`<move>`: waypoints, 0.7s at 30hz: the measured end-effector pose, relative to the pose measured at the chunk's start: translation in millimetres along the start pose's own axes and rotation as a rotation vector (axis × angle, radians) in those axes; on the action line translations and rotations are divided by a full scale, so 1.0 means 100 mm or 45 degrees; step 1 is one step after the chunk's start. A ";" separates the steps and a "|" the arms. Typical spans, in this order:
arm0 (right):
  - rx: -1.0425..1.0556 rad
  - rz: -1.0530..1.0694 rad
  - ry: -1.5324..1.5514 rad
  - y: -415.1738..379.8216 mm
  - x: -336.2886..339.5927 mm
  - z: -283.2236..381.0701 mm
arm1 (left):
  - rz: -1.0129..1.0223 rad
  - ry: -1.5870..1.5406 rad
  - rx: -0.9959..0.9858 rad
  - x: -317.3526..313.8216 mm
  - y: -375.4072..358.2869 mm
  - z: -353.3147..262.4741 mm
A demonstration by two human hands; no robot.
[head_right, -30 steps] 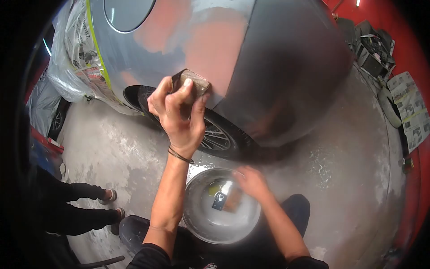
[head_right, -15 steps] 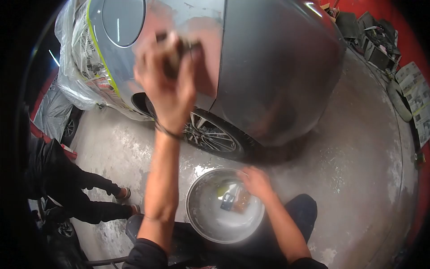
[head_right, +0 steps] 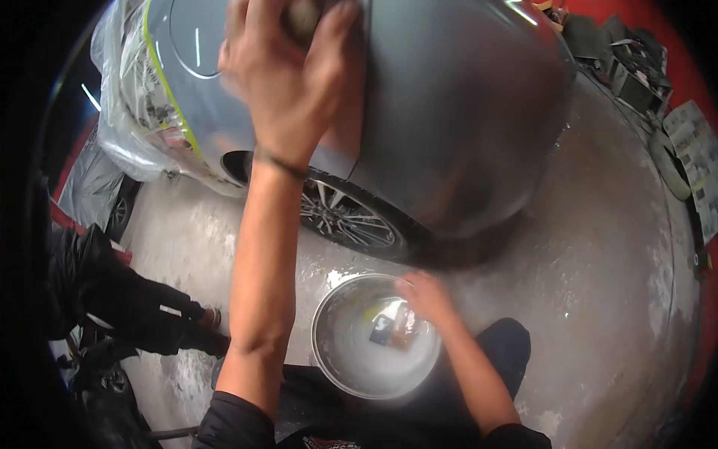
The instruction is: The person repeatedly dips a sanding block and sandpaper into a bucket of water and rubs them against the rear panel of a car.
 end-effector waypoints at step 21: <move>0.152 0.186 0.126 0.11 -0.22 -0.57 | -0.144 -0.043 0.174 0.11 -0.56 0.57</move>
Point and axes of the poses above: each hand's wrist, its own y-axis towards the middle knuckle, its own x-axis out of the back of the hand, z = x × y, the point moved 6 cm from there along y, towards the middle knuckle, and after that the axes turned 9 degrees about x, right-handed, at the moved point
